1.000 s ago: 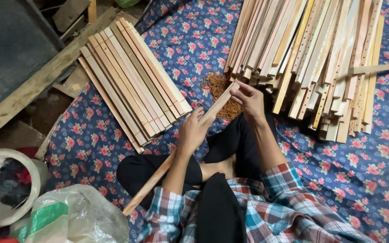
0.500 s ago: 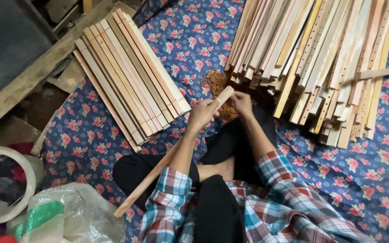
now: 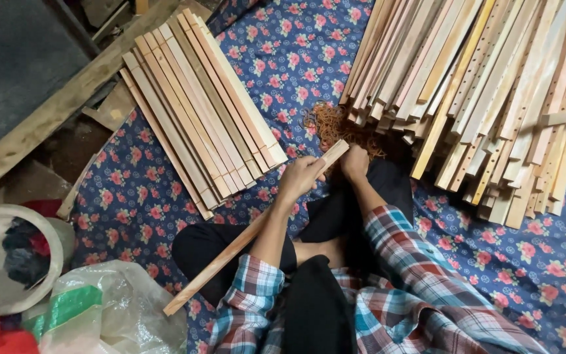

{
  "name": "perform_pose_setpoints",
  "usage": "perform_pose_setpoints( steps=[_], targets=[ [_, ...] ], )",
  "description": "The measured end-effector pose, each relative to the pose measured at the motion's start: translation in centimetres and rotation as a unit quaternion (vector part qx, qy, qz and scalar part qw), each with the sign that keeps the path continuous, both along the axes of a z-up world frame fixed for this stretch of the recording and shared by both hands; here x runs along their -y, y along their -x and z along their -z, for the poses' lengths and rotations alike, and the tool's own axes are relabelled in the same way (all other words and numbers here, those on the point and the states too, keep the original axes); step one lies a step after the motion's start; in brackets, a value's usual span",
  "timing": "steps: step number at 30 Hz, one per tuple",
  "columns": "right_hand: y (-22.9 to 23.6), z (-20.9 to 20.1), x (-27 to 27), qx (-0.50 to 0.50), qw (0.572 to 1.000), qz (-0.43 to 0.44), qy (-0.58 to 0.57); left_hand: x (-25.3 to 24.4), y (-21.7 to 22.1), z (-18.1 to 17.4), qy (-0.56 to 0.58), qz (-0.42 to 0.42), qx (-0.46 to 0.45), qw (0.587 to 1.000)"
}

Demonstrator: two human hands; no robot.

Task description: Organizing and stacking wooden slats into neat piles on a workshop floor.

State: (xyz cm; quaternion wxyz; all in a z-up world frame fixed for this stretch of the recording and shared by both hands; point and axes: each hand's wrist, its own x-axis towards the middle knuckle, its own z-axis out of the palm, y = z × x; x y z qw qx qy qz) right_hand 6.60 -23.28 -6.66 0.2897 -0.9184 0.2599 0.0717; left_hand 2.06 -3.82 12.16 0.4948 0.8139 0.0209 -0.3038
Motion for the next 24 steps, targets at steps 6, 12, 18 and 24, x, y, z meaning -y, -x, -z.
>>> perform_pose_setpoints(
  steps=[6,12,18,24],
  targets=[
    [0.0,4.4,2.2,0.092,0.989,0.059,-0.099,0.3,0.3,0.1,-0.007,-0.002,-0.011,1.000],
    [4.7,-4.7,1.1,0.127,0.868,0.083,-0.472,0.3,0.1,1.5,-0.010,-0.011,-0.007,1.000],
    [8.1,-13.0,-0.3,0.148,0.805,0.054,-0.573,0.9,0.5,2.2,0.100,-0.073,-0.009,0.992],
    [9.9,-12.9,0.0,0.030,0.582,0.050,-0.811,-0.3,0.5,4.2,0.106,-0.070,0.037,0.991]
  ],
)
